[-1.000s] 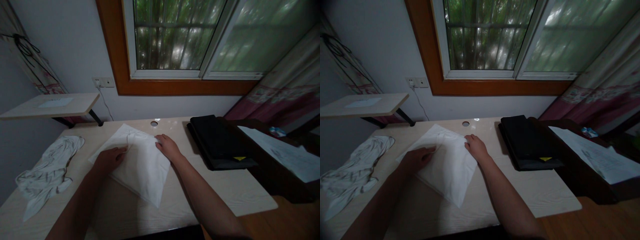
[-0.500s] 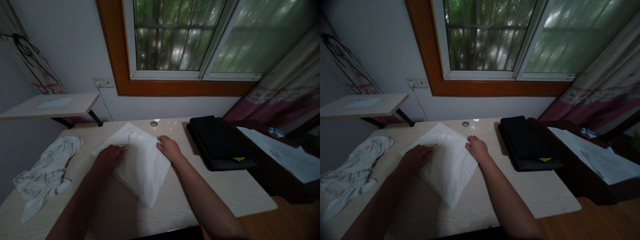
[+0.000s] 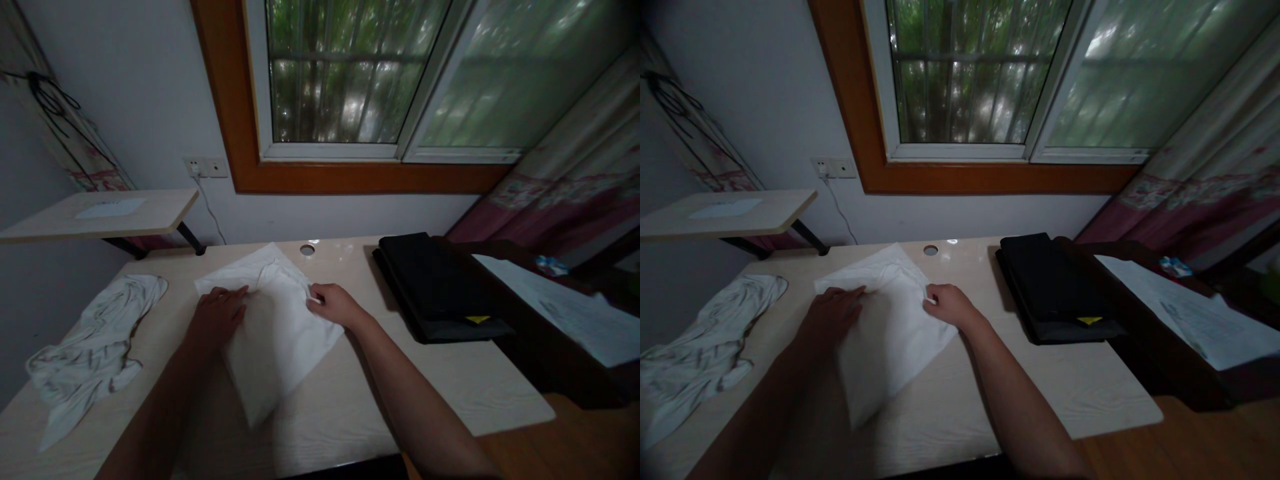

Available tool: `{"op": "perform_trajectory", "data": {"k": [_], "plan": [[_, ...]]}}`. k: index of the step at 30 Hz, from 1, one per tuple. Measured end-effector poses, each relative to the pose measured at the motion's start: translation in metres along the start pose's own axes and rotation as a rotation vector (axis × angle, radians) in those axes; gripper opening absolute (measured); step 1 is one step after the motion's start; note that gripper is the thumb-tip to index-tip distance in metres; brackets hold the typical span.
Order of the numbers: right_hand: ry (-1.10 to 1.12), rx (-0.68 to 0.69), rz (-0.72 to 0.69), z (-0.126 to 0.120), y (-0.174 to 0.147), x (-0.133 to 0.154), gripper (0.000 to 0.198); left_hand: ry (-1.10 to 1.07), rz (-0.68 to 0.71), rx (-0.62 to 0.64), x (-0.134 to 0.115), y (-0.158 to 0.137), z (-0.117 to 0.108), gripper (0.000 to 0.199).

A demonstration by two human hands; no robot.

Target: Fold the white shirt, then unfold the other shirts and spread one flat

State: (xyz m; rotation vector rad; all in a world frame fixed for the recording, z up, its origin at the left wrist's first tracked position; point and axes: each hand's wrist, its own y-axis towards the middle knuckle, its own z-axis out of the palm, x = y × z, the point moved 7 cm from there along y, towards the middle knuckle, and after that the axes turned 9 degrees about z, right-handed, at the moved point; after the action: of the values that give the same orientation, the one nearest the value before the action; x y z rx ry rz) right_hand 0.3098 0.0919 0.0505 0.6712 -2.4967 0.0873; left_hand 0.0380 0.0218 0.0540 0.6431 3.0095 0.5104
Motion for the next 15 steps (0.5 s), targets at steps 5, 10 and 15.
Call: {"op": "perform_trajectory", "data": {"k": [5,10,15], "plan": [[0.296,0.219,-0.150,0.021,-0.008,0.026,0.021,-0.017,-0.060,0.021,-0.001,-0.001,0.002,0.050],[0.417,0.362,-0.168,0.035,-0.012,0.040,0.025,-0.025,-0.049,-0.016,-0.002,-0.002,0.003,0.050],[0.303,0.092,-0.184,0.023,-0.002,0.030,0.022,-0.049,-0.044,-0.036,-0.003,0.000,0.009,0.049]]}}
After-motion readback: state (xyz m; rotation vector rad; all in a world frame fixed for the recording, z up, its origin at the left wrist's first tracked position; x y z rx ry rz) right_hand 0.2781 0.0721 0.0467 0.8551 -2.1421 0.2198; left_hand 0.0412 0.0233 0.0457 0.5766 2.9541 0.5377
